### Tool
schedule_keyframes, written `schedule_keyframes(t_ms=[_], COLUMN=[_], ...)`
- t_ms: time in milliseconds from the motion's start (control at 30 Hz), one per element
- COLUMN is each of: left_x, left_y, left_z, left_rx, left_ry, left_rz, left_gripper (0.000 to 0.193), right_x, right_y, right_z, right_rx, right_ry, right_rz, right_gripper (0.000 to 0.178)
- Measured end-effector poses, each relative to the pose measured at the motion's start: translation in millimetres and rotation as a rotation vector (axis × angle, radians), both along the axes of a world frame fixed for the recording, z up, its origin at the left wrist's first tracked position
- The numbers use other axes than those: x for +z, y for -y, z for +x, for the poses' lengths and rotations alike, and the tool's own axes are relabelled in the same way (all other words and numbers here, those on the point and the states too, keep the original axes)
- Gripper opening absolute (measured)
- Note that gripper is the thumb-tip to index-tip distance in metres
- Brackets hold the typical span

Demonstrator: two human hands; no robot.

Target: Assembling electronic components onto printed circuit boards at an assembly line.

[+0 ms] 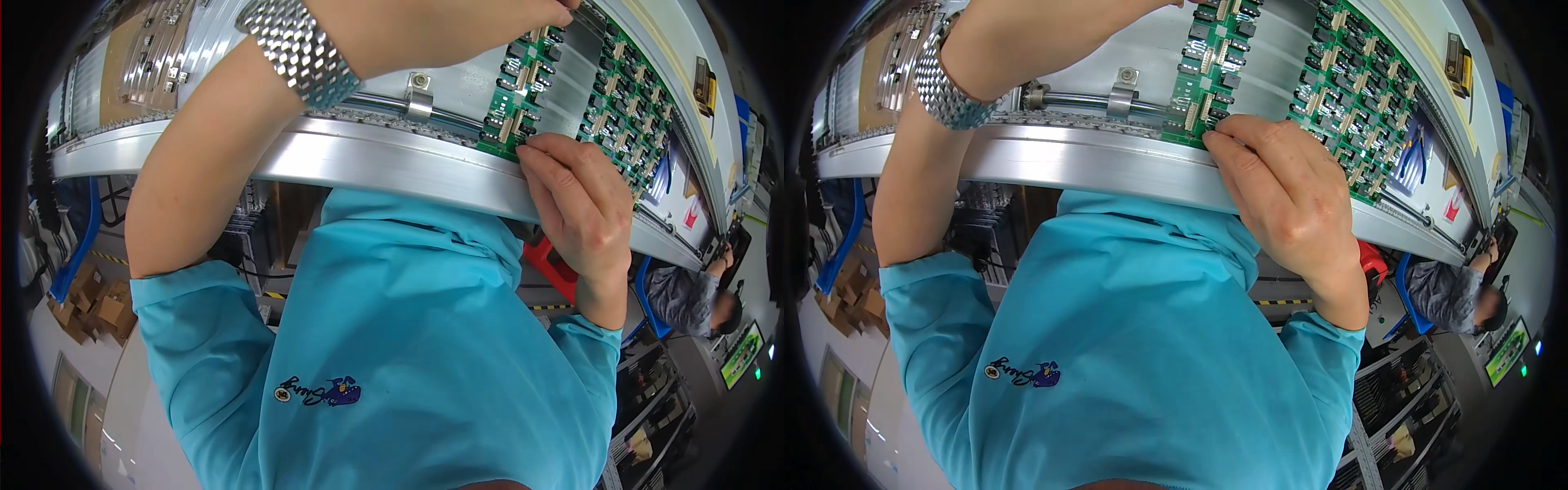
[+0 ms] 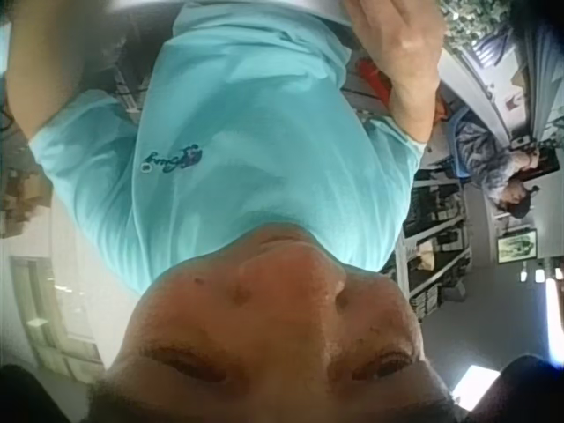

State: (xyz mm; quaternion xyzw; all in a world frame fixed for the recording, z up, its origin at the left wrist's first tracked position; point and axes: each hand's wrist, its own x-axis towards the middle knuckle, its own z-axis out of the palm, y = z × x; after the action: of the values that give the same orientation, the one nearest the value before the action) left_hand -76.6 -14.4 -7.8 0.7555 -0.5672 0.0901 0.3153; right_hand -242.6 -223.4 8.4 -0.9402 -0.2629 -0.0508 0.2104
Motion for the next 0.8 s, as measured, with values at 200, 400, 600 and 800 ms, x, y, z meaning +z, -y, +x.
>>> schedule_keyframes(t_ms=[200, 400, 600, 800], left_x=[17, 53, 11, 10], left_y=[4, 2, -4, 6], left_z=[-37, -69, -97, -102], left_rx=[0.208, 0.198, 0.362, 0.432], left_ry=[-0.347, -0.202, -0.275, -0.313], left_rz=[-0.120, 0.266, 0.049, 0.098], left_gripper=[0.022, 0.014, 0.019, 0.018], right_x=[11, -6, -24, -26], right_y=[2, 31, 33, 37], right_z=[-5, -34, -51, -48], right_rx=[-0.050, -0.144, -0.255, -0.228], right_ry=[-0.025, 0.103, 0.255, 0.306], right_rz=[0.088, 0.302, 0.405, 0.409], right_gripper=[0.017, 0.018, 0.018, 0.017])
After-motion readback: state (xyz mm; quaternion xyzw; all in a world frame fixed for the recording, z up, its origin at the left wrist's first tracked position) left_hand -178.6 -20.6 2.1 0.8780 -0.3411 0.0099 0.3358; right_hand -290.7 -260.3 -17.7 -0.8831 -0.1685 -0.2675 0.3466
